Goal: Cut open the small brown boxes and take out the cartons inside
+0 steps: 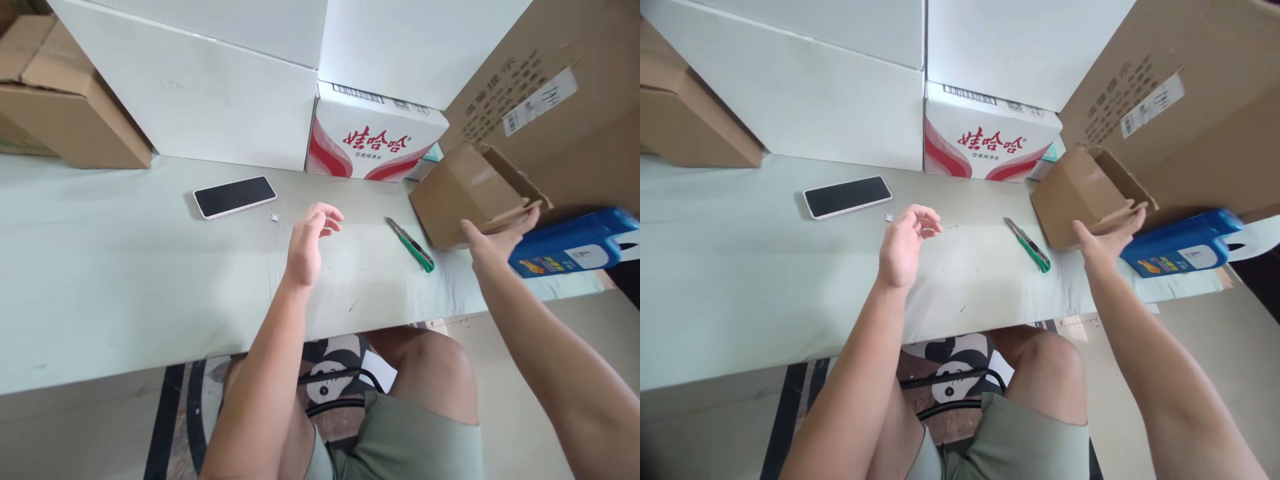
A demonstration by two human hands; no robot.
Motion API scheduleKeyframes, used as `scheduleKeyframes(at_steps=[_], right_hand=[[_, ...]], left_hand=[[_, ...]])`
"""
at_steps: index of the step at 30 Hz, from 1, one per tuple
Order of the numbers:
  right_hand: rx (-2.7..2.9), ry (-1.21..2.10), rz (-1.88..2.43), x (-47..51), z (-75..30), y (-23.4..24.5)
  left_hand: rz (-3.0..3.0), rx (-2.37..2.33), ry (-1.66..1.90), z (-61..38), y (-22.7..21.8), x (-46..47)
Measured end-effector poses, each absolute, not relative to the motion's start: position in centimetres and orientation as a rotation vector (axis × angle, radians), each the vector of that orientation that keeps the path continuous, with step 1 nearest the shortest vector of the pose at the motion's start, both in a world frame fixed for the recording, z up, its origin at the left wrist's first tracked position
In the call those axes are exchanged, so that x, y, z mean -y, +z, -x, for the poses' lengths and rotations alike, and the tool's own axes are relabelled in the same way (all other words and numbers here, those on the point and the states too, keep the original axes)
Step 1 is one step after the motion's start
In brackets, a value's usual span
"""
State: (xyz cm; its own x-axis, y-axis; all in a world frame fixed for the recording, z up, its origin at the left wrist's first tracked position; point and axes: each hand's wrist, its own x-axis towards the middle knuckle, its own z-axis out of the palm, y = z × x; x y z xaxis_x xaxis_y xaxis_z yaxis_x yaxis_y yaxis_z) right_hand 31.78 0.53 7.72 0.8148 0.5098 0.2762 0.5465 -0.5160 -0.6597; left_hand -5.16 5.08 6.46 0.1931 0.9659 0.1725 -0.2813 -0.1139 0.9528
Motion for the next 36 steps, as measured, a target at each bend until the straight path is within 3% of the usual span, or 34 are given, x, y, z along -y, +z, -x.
scheduleKeyframes(at_steps=[36], right_hand=[[0.949, 0.111, 2.104, -21.5, -33.8, 7.3]], left_hand=[[-1.34, -0.904, 1.07, 4.2, 5.9, -6.3]])
